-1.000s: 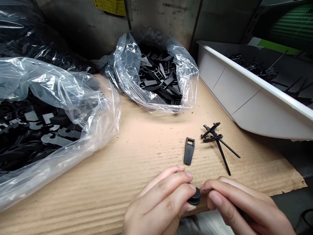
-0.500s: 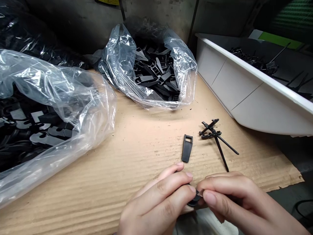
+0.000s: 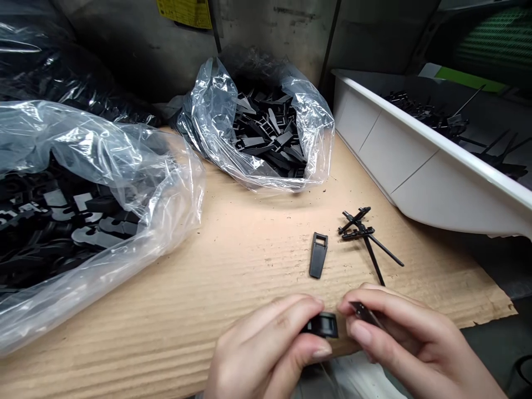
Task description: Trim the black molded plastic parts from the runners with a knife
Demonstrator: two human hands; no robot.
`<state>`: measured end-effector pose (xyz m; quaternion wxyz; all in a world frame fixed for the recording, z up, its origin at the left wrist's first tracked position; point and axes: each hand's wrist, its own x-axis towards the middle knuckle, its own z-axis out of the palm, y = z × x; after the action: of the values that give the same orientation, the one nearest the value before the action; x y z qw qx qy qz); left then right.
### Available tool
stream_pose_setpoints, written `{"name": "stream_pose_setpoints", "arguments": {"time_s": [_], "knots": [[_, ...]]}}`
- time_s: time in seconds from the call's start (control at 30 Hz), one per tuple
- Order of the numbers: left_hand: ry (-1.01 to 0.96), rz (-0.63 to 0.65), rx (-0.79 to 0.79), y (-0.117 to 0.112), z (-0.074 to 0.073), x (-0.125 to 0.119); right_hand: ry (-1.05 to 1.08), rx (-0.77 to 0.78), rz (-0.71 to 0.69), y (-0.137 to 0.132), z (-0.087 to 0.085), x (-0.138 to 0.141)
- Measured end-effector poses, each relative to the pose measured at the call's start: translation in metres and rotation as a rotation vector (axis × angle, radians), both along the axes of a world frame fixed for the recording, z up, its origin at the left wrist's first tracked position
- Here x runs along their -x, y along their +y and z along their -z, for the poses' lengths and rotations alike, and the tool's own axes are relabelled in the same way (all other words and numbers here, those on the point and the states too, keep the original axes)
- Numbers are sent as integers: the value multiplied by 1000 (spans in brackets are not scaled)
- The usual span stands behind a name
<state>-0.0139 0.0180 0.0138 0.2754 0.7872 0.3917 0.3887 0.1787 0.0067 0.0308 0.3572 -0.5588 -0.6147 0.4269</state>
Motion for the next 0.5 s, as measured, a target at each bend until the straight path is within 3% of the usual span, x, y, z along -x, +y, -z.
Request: {"name": "stream_pose_setpoints", "arguments": {"time_s": [0.2, 0.3, 0.5], "knots": [[-26, -89, 108, -5, 1, -2, 271, 220, 50, 2, 17, 2], [-25, -149, 138, -7, 2, -3, 296, 190, 96, 0, 22, 0], [-8, -160, 137, -11, 3, -16, 233, 104, 31, -1, 24, -1]]}}
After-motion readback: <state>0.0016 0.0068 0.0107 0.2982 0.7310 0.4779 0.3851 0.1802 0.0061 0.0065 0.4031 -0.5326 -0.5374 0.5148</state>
